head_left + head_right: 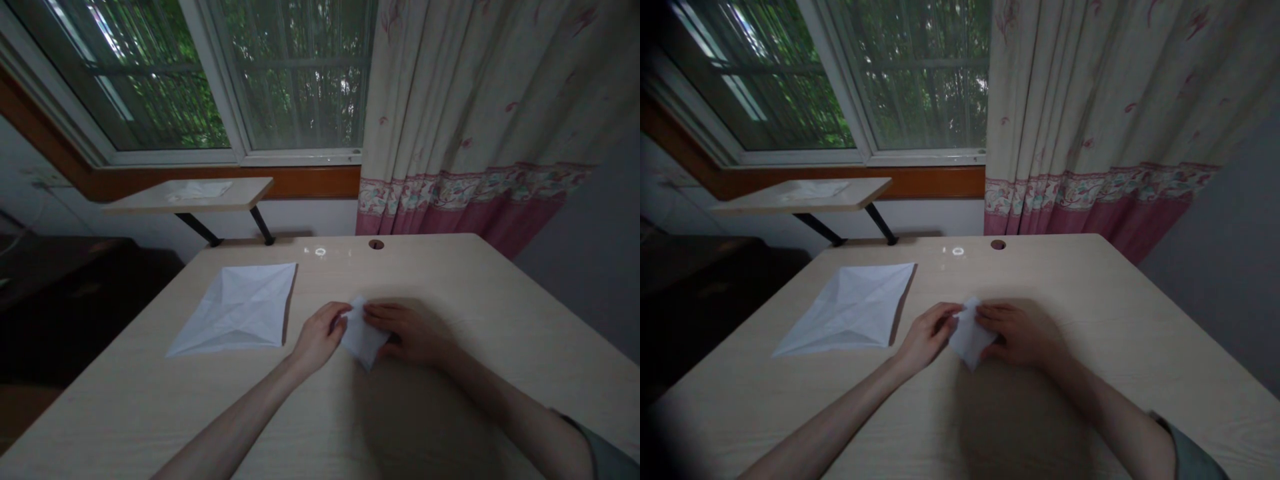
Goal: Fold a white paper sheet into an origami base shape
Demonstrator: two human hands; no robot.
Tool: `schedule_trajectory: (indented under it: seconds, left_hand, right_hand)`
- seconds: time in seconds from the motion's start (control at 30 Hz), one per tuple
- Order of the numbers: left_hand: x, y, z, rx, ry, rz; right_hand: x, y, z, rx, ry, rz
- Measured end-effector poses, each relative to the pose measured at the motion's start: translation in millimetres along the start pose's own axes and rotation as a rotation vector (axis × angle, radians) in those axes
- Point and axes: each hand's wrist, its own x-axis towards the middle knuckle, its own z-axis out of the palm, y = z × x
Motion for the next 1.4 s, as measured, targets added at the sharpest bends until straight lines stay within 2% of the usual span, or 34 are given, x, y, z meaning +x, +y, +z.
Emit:
schedule_trajectory:
  seconds: [0.1, 0.27, 0.37, 0.53, 0.63, 0.9, 1.03, 1.2, 1.3, 1.4]
  left_hand:
    - [-0.6, -0.6, -0.2, 0.008, 0.015, 0.03]
    - [-3.6, -1.2, -3.6, 0.055, 0.154, 0.097]
    - [-4.8, -1.3, -6.6, 0.092, 0.196, 0.176]
    - [-4.7, -3.1, -3.2, 0.278, 0.226, 0.336]
    - [-4.9, -2.3, 3.9, 0.415, 0.254, 0.371]
    - [-6.6, 4.9, 10.7, 0.605, 0.168, 0.376]
    - [-8.6, 4.3, 10.3, 0.623, 0.149, 0.419]
    - [-12.4, 6.2, 10.3, 0.65, 0.09, 0.45]
    - [-12.0, 8.5, 9.0, 0.657, 0.054, 0.444]
    - [-10.0, 10.5, 7.3, 0.645, 0.039, 0.416]
  right_hand:
    - [-0.1, 0.3, -2.1, 0.041, 0.012, 0.015]
    - [-0.4, 2.6, -0.9, 0.072, 0.042, 0.032]
    - [-0.2, 3.3, 1.8, 0.068, 0.087, 0.028]
    - [-0.2, 2.9, 4.7, 0.033, 0.146, 0.039]
    - [-0.4, 3.5, 5.7, 0.04, 0.163, 0.043]
    - [-0.9, 5.3, 8.5, -0.022, 0.213, 0.023]
    - [-0.1, 4.7, 7.4, -0.103, 0.393, -0.036]
    - [3.0, 4.6, 11.1, -0.115, 0.624, 0.053]
    - [4.1, 3.3, 12.9, -0.101, 0.676, 0.061]
    - [4.3, 1.7, 12.6, -0.098, 0.659, 0.044]
